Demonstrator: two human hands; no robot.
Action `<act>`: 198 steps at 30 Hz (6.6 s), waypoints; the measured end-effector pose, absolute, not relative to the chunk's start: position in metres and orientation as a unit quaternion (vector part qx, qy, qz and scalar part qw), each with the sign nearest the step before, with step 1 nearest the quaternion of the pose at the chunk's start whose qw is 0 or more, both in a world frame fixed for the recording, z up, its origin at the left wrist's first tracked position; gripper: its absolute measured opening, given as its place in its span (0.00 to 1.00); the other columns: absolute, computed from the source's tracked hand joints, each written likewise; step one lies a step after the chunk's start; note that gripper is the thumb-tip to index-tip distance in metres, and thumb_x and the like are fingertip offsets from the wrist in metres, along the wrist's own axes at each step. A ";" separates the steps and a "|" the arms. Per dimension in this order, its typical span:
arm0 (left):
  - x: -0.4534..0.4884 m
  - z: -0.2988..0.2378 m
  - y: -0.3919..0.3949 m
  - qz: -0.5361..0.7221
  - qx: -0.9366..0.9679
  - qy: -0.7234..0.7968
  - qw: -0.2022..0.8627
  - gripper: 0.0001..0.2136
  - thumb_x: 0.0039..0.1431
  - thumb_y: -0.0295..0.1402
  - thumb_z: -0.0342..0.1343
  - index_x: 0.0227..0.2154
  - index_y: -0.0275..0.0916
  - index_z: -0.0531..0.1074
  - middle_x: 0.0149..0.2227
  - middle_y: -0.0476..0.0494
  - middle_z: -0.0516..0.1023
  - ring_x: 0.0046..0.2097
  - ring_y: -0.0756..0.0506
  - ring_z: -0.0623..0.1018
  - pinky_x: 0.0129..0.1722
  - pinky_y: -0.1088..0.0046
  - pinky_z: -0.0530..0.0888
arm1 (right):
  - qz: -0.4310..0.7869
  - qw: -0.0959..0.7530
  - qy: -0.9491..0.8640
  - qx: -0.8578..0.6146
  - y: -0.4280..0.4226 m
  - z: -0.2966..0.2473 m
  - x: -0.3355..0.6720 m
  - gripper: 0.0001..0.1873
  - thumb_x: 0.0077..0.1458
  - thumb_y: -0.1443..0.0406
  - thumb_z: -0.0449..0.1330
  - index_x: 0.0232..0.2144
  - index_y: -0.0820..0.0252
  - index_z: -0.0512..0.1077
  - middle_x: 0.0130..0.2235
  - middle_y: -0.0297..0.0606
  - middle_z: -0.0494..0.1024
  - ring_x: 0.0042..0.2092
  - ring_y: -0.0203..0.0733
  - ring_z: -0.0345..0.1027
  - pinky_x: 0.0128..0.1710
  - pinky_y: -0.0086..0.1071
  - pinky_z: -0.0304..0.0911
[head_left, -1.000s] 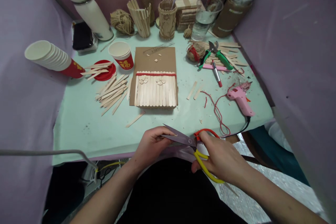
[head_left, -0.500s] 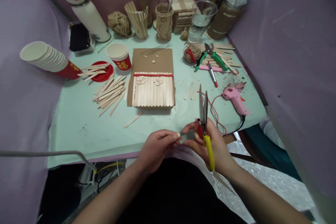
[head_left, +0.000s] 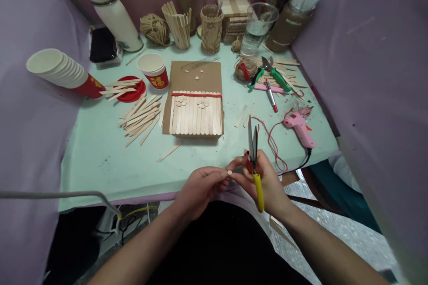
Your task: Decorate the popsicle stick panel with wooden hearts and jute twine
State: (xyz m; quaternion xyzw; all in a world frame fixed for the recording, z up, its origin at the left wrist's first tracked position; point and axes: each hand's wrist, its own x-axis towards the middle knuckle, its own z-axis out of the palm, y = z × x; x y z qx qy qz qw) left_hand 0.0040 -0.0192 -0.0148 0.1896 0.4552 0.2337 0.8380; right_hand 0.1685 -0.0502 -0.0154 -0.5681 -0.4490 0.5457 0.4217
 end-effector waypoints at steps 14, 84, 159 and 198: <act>0.010 -0.013 -0.019 0.266 0.197 0.493 0.805 0.12 0.44 0.37 0.69 0.25 0.33 0.78 0.25 0.48 0.74 0.27 0.54 0.70 0.31 0.76 0.67 | 0.503 0.397 -0.490 -0.591 -0.053 -0.015 0.176 0.23 0.50 0.53 0.66 0.35 0.52 0.55 0.37 0.31 0.71 0.25 0.30 0.57 0.25 0.27 0.58; 0.011 -0.013 -0.021 0.274 0.175 0.492 0.808 0.10 0.47 0.36 0.67 0.27 0.33 0.79 0.26 0.48 0.74 0.29 0.53 0.69 0.32 0.77 0.67 | 0.518 0.484 -0.434 -0.556 -0.050 -0.016 0.162 0.21 0.51 0.61 0.67 0.37 0.50 0.56 0.40 0.30 0.75 0.23 0.29 0.50 0.22 0.26 0.54; 0.014 -0.013 -0.024 0.402 0.191 0.496 0.746 0.09 0.45 0.35 0.68 0.26 0.35 0.78 0.28 0.48 0.79 0.31 0.51 0.76 0.37 0.75 0.74 | 0.317 -0.018 -0.677 -0.664 -0.066 0.002 0.185 0.14 0.56 0.57 0.56 0.40 0.57 0.58 0.24 0.36 0.74 0.29 0.52 0.73 0.23 0.31 0.45; -0.009 -0.016 -0.011 0.331 0.454 0.454 0.691 0.03 0.53 0.26 0.60 0.28 0.40 0.77 0.31 0.50 0.81 0.35 0.51 0.79 0.37 0.77 0.76 | 0.324 -0.050 -0.692 -0.643 -0.067 0.007 0.194 0.28 0.49 0.46 0.65 0.40 0.56 0.59 0.29 0.35 0.78 0.34 0.53 0.76 0.24 0.31 0.45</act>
